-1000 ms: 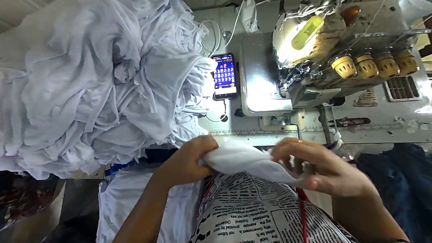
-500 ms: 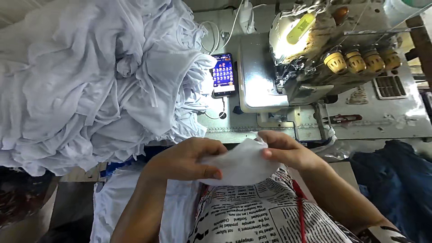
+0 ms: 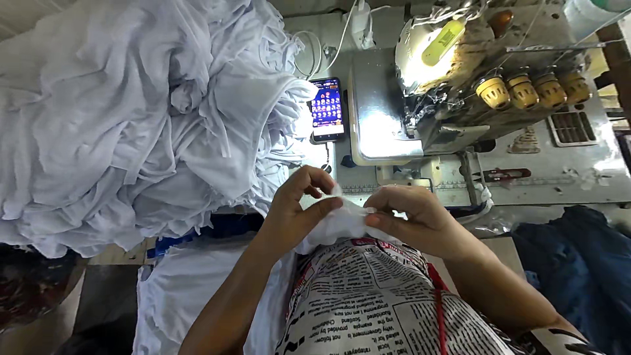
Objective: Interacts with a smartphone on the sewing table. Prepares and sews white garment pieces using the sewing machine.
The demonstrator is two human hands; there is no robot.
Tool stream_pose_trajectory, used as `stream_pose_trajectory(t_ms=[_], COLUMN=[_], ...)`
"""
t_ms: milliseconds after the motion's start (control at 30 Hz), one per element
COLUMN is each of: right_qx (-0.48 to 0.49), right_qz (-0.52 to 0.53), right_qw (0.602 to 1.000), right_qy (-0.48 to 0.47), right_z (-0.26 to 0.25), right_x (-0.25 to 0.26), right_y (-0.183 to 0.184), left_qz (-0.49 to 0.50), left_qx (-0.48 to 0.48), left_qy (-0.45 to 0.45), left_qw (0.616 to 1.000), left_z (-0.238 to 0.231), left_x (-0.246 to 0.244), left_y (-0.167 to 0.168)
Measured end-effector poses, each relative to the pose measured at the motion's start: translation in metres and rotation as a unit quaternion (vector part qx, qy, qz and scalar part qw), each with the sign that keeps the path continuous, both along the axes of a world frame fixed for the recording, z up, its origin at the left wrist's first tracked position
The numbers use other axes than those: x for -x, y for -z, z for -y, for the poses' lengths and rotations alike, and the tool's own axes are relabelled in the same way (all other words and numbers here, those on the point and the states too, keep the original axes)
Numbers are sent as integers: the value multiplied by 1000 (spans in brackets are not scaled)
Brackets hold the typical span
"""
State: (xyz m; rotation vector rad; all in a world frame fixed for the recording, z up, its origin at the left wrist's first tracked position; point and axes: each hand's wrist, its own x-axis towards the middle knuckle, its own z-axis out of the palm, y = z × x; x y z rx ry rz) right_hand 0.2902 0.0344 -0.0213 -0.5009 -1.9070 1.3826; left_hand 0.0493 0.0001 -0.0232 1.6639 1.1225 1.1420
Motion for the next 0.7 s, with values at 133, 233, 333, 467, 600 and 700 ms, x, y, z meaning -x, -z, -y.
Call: stream_pose_trajectory(t_ms=[133,233,333,467,600,700], right_qx=[17,6,-17,-10,-2,4], right_qz=[-4,10,29,40,48,43], right_qw=[1000,1000,998,997,995,996], right_qy=[9,19,45,68,83,84], right_z=[-1,0,1,4,7,7], right_x=[3,2,1,1,0,1], right_y=[5,7,8,8,8,11], left_qz=[-78,-4,51,48,5,117], left_qx=[12,65,75,71,131,175], left_qy=[-28,107,111,47,98,157], left_qw=[996,992,990,995,987,965], left_z=[9,15,14,14,13,9], left_x=[-11,-15,-12,-15,-14,-16], left_y=[15,23,21,19,13,9])
